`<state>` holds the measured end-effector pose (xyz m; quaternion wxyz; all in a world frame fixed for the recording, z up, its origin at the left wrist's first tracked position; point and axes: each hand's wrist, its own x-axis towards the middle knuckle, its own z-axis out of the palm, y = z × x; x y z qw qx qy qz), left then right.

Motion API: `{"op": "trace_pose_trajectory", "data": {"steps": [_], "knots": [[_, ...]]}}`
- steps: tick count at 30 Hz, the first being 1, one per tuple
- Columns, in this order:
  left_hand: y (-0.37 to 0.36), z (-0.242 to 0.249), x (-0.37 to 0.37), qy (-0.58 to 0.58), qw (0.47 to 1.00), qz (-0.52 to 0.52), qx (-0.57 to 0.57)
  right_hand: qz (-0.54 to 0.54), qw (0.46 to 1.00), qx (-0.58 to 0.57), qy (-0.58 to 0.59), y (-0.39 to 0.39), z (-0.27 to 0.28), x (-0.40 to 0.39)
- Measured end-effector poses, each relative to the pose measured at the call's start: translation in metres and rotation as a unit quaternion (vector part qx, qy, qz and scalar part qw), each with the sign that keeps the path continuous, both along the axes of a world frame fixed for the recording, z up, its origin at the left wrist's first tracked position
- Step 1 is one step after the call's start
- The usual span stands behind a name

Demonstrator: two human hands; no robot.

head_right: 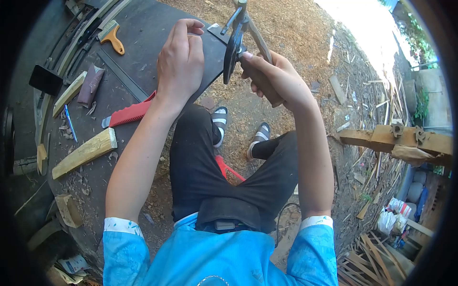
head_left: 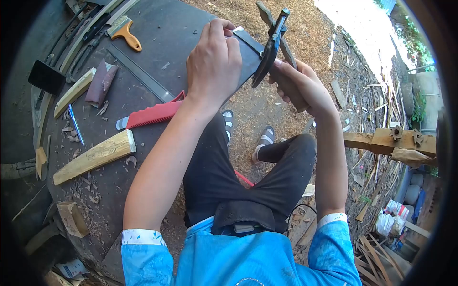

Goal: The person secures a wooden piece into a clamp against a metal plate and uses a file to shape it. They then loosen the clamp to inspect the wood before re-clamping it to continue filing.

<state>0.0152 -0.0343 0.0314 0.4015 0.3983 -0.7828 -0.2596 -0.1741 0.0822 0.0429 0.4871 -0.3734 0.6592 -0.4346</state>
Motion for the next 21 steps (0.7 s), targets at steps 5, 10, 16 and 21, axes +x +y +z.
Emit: {"op": "trace_pose_trajectory", "data": {"steps": [5,10,16,21], "knots": [[0.000,0.002,0.001,-0.009,1.000,0.003,0.014,-0.042,0.999,0.007,-0.018,0.002,-0.002,0.003],[-0.001,0.001,-0.001,-0.014,1.000,0.006,0.004,-0.066,0.997,-0.005,-0.041,0.002,-0.001,0.008],[-0.003,0.001,-0.002,-0.016,1.000,0.008,0.000,-0.096,0.993,-0.031,-0.058,0.003,-0.003,0.018],[-0.001,-0.002,-0.002,-0.013,1.000,0.007,-0.001,-0.110,0.991,-0.027,-0.073,0.006,-0.005,0.022]]}}
